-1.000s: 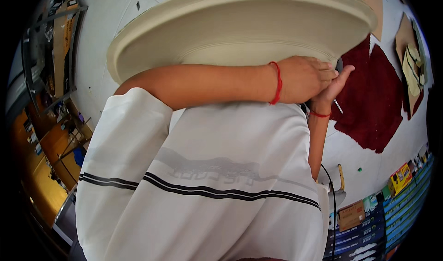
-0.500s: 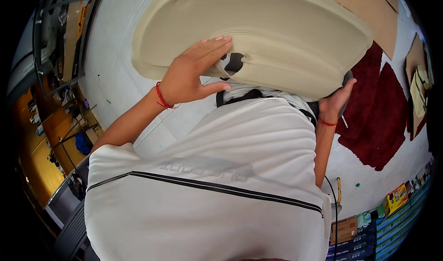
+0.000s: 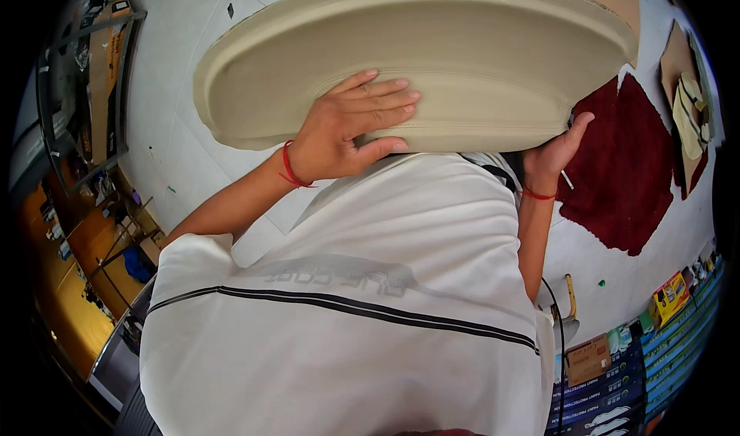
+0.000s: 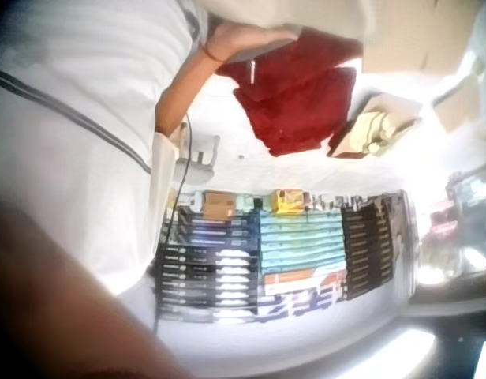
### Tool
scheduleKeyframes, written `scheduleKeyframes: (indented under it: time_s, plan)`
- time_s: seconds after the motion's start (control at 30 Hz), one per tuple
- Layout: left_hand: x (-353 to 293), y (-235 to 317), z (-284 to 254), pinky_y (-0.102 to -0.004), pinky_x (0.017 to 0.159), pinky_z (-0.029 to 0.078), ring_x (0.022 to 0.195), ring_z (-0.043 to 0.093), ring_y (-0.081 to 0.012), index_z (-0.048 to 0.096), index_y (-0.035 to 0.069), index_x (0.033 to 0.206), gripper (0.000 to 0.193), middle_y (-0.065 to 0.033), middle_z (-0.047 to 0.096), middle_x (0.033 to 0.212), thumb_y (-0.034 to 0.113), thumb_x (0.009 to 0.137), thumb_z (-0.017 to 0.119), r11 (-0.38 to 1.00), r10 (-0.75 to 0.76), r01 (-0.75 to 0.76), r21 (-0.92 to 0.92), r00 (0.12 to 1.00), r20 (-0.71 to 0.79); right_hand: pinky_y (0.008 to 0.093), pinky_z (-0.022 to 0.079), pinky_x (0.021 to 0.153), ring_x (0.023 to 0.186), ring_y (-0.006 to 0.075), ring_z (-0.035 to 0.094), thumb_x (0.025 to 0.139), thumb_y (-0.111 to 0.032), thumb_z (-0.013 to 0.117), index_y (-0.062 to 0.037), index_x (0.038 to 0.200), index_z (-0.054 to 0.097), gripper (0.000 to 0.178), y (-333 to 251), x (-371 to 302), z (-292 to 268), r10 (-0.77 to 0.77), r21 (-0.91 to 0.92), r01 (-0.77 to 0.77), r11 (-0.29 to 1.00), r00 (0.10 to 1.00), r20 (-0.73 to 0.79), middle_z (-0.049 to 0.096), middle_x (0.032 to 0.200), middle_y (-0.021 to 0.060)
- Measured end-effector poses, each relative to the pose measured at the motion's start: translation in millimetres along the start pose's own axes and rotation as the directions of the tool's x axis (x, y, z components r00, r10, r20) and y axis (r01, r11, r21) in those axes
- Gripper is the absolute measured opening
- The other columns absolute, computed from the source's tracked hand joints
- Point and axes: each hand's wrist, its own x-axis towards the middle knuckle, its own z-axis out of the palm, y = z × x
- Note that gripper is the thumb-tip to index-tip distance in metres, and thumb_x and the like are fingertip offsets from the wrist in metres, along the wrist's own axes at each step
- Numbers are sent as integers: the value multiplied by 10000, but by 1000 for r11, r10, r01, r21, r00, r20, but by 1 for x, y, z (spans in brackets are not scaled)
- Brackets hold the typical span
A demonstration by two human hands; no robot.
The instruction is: The person sits on the floor and repeatedly presses, bends, and aligns the edges of a beige plastic car part, likely a door panel, to fit it over a red carpet. They turn the part over and continue adjusting its shape by hand.
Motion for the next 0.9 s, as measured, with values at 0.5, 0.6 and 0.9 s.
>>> scheduleKeyframes:
  time_s: [0.5, 0.6, 0.9]
  plan:
    - [70, 42, 25, -383, 1004, 562, 1262, 651, -315, 737, 3, 1189, 324, -148, 697, 1317, 74, 874, 769, 991, 130, -133, 25, 986, 105, 366, 426, 1116, 1312, 233, 554, 1089, -632, 313, 4, 1475, 480, 763, -16, -22, 29, -101, -40, 101, 994, 995, 10, 558, 1462, 142]
    - [97, 48, 39, -375, 986, 569, 1238, 663, -309, 723, 9, 1221, 365, -151, 689, 1328, 116, 876, 777, 976, 212, -216, 20, 972, 103, 360, 448, 1092, 1273, 221, 582, 1102, -609, 295, 3, 1447, 504, 733, -22, -29, 40, -80, -30, 80, 996, 997, 21, 585, 1422, 128]
    - [149, 30, 50, -383, 970, 560, 1210, 659, -339, 690, 14, 1261, 403, -151, 667, 1357, 211, 913, 740, 969, 243, -225, -105, 947, 210, 353, 486, 1053, 1239, 219, 616, 1096, -617, 305, 17, 1435, 523, 751, -35, -33, 51, 99, 68, -113, 991, 979, 177, 602, 1397, 131]
